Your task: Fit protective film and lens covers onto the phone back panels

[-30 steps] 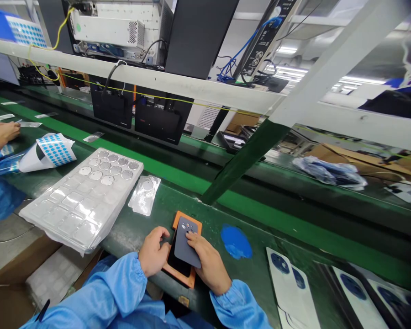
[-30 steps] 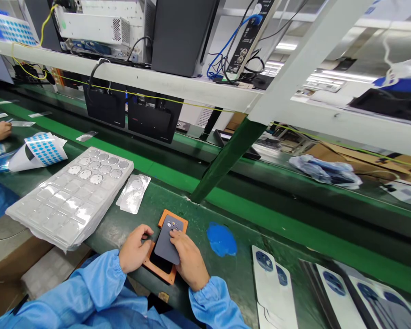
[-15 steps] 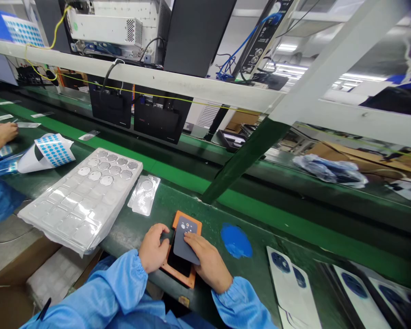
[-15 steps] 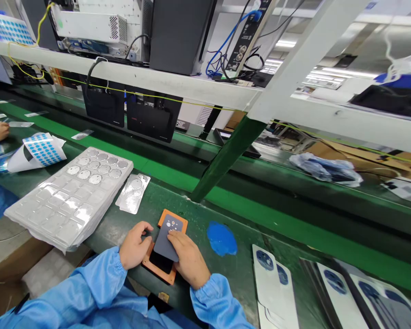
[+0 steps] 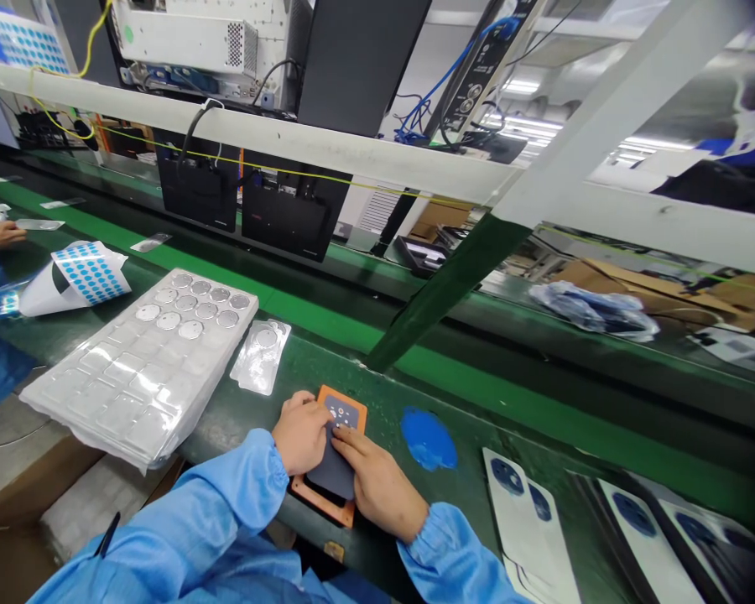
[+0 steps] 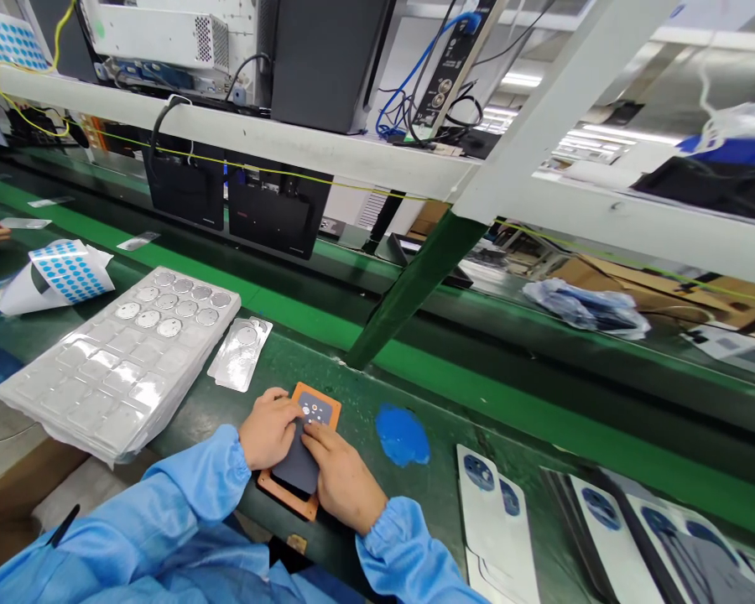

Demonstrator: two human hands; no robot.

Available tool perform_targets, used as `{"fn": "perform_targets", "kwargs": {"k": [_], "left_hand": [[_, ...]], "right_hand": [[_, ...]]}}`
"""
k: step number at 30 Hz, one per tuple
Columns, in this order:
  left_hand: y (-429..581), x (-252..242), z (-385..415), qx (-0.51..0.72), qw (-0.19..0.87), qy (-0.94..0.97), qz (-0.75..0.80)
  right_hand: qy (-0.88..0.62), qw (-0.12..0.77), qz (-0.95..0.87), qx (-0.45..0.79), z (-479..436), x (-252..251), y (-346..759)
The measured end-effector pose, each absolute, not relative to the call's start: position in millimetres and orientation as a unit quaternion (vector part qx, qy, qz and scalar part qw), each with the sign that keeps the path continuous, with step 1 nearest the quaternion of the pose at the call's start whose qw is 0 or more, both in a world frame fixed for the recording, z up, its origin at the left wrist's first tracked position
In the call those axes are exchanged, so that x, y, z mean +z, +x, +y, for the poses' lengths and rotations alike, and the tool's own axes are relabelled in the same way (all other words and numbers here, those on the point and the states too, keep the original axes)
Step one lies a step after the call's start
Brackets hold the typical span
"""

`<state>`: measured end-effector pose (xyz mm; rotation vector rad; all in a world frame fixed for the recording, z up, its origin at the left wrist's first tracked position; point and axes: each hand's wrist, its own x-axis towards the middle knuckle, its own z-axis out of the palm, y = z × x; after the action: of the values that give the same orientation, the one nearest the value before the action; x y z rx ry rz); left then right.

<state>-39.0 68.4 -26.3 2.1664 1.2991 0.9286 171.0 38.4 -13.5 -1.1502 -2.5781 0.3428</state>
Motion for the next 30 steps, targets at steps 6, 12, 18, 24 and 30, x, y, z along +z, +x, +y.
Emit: {"fn": "perform_targets", "kwargs": {"k": [6, 12, 18, 24, 30], "left_hand": [[-29.9, -28.0, 59.7, 0.293, 0.217, 0.793, 0.488], [-30.7, -30.8, 52.5, 0.282, 0.188, 0.787, 0.515], [-37.2, -31.8, 33.1, 0.269, 0.161, 0.794, 0.521], [-34.5, -27.7, 18.3, 0.279, 0.167, 0.779, 0.536], [-35.1, -26.1, 3.4, 0.305, 0.23, 0.746, 0.545]], "right_hand": [[-0.445, 0.166, -0.868, 0.143, 90.2, 10.3, 164.7], [-0.536, 0.196, -0.816, 0.087, 145.9, -27.3, 107.0], [-0.556, 0.213, -0.802, 0.054, 140.0, -38.6, 97.2], [-0.525, 0.306, -0.794, -0.028, 116.0, -21.1, 111.4], [-0.592, 0.324, -0.736, -0.047, 31.2, -54.4, 157.3]]}}
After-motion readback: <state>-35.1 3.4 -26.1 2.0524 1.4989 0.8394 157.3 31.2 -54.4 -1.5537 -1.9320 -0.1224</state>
